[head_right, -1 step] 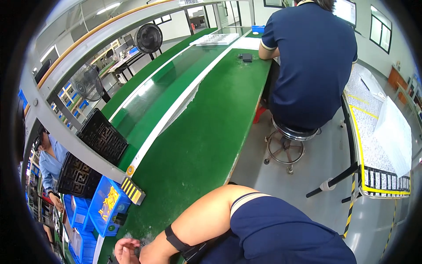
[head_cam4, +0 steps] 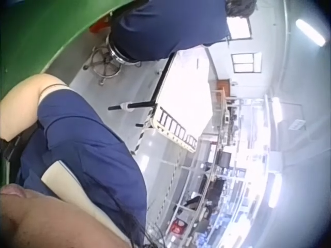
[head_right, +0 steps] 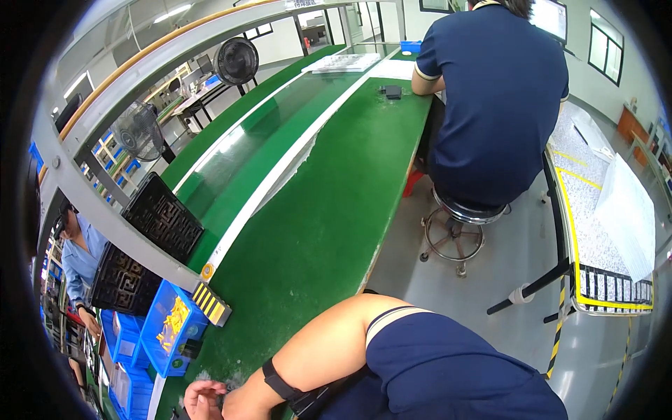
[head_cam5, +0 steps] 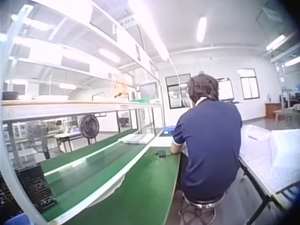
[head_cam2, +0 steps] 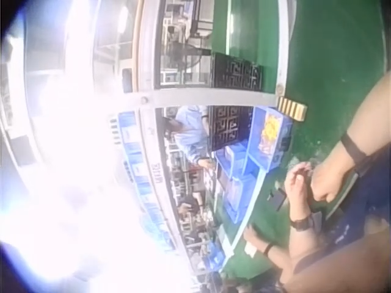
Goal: The recorder is applying yellow labels to small black electronic components at an assembly line workstation.
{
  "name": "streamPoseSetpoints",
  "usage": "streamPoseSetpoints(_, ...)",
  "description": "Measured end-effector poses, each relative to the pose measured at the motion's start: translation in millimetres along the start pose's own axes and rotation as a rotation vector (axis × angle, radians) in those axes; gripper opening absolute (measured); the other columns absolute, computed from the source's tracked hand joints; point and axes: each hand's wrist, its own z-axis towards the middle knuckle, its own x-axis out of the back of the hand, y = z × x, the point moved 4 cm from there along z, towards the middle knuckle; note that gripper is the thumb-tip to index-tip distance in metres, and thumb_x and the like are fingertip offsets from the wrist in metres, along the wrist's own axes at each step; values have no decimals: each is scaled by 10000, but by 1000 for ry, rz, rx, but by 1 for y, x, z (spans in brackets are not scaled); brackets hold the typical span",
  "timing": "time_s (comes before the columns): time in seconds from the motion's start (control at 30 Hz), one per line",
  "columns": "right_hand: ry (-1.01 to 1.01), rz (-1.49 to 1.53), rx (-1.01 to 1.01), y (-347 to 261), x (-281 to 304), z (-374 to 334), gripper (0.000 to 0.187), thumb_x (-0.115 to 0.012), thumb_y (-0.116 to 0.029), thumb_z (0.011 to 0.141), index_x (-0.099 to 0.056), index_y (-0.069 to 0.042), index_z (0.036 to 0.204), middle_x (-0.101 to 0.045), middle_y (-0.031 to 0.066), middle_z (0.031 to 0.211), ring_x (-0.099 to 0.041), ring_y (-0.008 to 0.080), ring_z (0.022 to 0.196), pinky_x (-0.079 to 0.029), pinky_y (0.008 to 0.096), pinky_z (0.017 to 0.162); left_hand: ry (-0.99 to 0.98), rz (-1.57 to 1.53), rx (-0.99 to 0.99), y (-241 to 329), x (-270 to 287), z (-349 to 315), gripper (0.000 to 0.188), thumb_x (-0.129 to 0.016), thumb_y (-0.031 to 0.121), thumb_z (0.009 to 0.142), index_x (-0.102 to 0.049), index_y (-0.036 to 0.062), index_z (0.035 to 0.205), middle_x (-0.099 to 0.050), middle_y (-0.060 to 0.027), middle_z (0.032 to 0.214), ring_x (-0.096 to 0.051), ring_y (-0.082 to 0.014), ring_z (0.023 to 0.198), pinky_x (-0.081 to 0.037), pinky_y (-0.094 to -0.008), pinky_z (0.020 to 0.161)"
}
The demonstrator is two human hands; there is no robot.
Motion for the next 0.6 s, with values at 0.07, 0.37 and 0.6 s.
streamPoseSetpoints(0.07, 11, 12, -10, 3, -6, 1, 186, -656, -259, 679, -642, -75, 692, -639, 109, 686, -606, 286, 654, -465, 429, 602, -50, 3, 59, 3, -11, 0, 439, -616, 307, 859, -530, -47, 1105, -599, -172, 1058, -584, -258, 986, -449, -372, 896)
streamPoseSetpoints(0.37, -54, 41, -47, -19, -1, -2, 267, -573, -304, 776, -632, -50, 837, -638, 164, 733, -619, 323, 711, -479, 448, 660, -81, 50, 287, 11, -38, -6, 512, -621, 389, 845, -527, -38, 1112, -607, -178, 1045, -586, -241, 978, -442, -348, 898)
streamPoseSetpoints(0.6, 13, 94, -94, -7, -14, 1, 209, -584, -284, 731, -651, -95, 794, -643, 128, 708, -618, 303, 657, -474, 456, 602, -8, 140, 270, 1, -25, 3, 408, -628, 337, 853, -583, -27, 1031, -648, -143, 920, -616, -206, 866, -480, -308, 815)
